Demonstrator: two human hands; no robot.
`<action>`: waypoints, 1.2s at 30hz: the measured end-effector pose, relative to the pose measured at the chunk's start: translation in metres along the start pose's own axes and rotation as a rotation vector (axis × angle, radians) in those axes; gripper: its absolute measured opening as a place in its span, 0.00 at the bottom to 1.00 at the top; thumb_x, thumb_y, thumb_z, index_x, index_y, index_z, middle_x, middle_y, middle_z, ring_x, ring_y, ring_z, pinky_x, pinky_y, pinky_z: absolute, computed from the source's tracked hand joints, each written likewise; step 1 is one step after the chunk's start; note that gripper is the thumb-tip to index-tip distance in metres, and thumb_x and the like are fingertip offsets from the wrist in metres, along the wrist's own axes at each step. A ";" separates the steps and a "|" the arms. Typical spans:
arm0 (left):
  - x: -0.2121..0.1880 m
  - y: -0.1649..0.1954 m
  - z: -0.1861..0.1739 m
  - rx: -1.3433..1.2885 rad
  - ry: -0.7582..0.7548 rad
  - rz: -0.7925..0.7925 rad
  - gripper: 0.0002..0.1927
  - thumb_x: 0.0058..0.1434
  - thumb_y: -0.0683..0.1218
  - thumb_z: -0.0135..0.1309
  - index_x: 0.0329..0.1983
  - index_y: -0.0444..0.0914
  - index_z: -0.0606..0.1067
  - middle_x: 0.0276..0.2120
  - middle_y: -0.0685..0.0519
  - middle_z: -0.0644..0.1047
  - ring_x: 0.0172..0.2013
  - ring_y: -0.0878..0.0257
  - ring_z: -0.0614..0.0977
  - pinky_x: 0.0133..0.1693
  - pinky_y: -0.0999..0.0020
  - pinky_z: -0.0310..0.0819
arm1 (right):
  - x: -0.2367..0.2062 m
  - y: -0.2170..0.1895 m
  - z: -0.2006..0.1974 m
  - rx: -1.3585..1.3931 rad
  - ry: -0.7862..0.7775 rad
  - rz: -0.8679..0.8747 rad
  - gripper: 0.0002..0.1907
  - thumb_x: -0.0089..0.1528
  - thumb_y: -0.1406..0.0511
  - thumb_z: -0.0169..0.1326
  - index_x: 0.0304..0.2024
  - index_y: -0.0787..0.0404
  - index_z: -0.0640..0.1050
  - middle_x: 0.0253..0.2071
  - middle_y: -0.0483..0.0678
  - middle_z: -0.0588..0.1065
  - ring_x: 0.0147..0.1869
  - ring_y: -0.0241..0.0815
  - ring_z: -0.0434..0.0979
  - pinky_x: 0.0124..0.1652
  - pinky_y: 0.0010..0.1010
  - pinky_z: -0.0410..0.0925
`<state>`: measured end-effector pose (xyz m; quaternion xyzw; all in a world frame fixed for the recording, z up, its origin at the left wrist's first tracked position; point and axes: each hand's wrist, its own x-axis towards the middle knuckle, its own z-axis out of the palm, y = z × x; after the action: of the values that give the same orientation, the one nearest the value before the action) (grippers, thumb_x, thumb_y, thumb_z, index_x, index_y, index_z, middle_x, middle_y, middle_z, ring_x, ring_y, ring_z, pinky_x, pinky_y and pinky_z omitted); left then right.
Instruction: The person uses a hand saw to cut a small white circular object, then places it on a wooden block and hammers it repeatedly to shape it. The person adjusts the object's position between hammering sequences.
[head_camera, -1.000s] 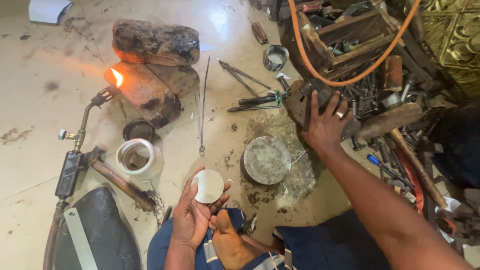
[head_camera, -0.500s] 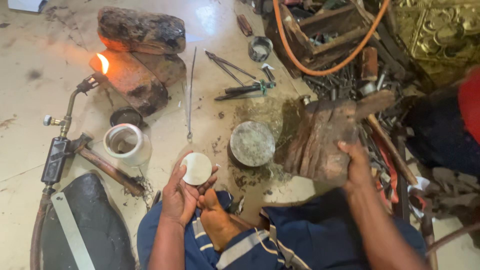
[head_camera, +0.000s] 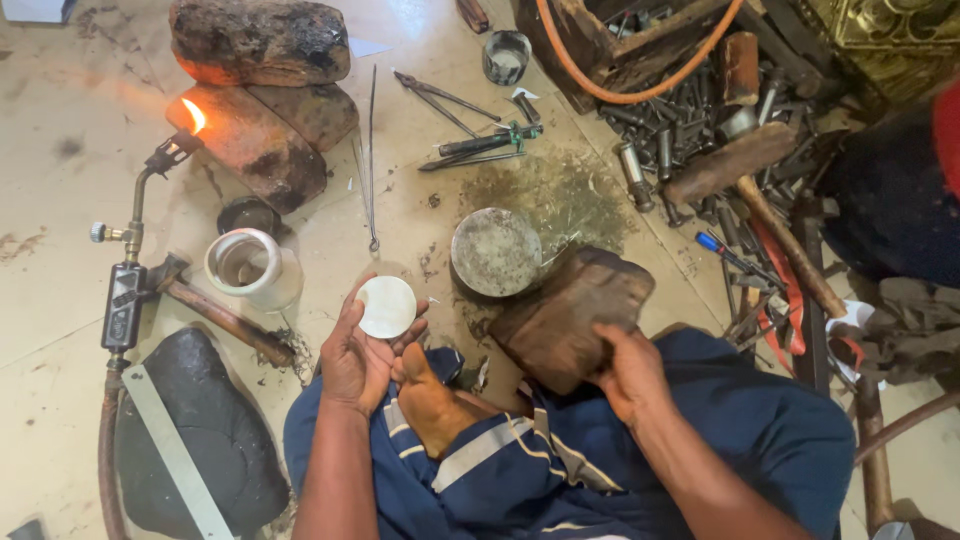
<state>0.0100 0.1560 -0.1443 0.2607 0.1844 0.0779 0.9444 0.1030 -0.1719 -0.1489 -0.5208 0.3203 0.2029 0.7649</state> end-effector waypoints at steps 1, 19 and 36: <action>0.000 0.000 -0.001 0.005 0.008 -0.004 0.34 0.65 0.53 0.50 0.73 0.38 0.59 0.58 0.39 0.73 0.56 0.34 0.77 0.54 0.47 0.77 | -0.003 0.002 0.003 -0.069 0.002 -0.004 0.18 0.62 0.66 0.52 0.55 0.57 0.72 0.53 0.48 0.76 0.56 0.49 0.77 0.52 0.58 0.72; 0.003 -0.006 -0.031 0.024 -0.024 0.140 0.30 0.66 0.49 0.49 0.70 0.37 0.61 0.56 0.39 0.74 0.55 0.36 0.79 0.53 0.47 0.79 | -0.029 0.014 -0.028 -1.099 -0.325 -0.442 0.21 0.65 0.52 0.55 0.49 0.61 0.81 0.46 0.56 0.80 0.51 0.54 0.82 0.47 0.43 0.72; -0.022 -0.005 -0.035 0.079 -0.041 0.241 0.20 0.69 0.38 0.40 0.64 0.34 0.60 0.57 0.35 0.71 0.54 0.32 0.79 0.55 0.38 0.78 | -0.203 -0.009 -0.102 -1.976 -0.056 -0.681 0.24 0.64 0.48 0.47 0.34 0.60 0.81 0.37 0.58 0.81 0.47 0.59 0.80 0.50 0.51 0.70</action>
<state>-0.0233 0.1627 -0.1686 0.3194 0.1354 0.1784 0.9207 -0.0643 -0.2649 -0.0266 -0.9721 -0.1699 0.1601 0.0224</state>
